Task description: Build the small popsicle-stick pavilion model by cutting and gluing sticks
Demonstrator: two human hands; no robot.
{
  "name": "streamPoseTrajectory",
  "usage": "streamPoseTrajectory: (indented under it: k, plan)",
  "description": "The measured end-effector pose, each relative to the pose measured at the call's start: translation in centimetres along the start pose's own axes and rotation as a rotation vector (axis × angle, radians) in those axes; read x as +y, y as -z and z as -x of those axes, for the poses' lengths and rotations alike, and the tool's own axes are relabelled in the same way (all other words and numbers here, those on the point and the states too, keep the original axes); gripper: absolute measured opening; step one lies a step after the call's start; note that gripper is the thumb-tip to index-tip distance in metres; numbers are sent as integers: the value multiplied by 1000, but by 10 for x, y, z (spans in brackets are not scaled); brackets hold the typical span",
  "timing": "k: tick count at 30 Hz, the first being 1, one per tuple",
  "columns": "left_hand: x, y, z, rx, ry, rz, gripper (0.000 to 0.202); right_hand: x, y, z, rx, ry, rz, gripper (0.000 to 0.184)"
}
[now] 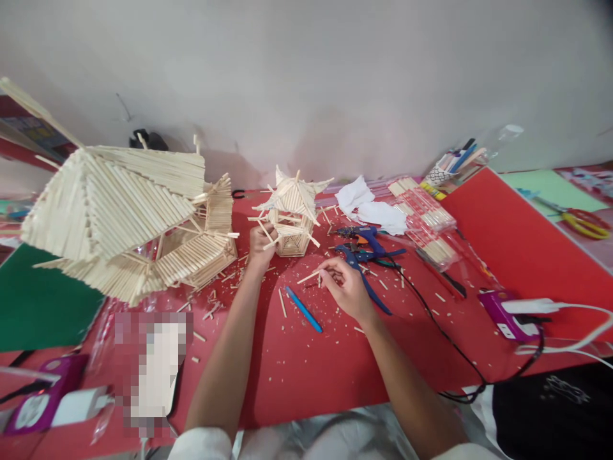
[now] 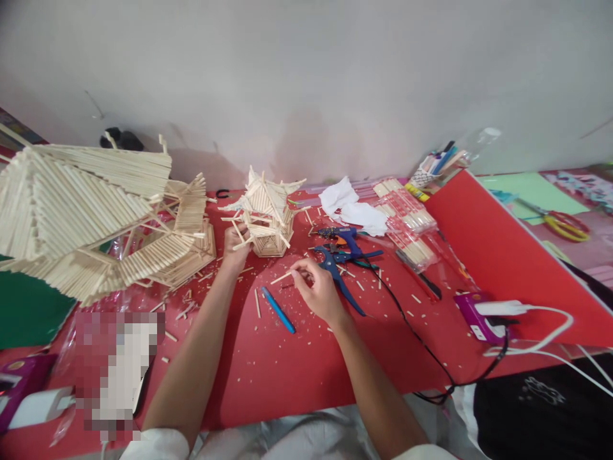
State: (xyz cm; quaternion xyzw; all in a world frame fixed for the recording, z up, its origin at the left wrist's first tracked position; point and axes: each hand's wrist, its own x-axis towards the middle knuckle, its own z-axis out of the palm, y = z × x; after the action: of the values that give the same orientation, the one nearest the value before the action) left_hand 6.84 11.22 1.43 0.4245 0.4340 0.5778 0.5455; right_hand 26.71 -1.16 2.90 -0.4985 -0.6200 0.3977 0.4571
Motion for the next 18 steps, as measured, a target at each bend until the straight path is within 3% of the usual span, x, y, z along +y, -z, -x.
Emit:
streamPoseTrajectory:
  k: [14, 18]
  plan:
    - [6, 7, -5, -130, 19, -38, 22, 0, -2, -1, -27, -14, 52, 17]
    - [5, 6, -8, -104, 36, -22, 21, 1, -3, -1, -32, -24, 58, 18]
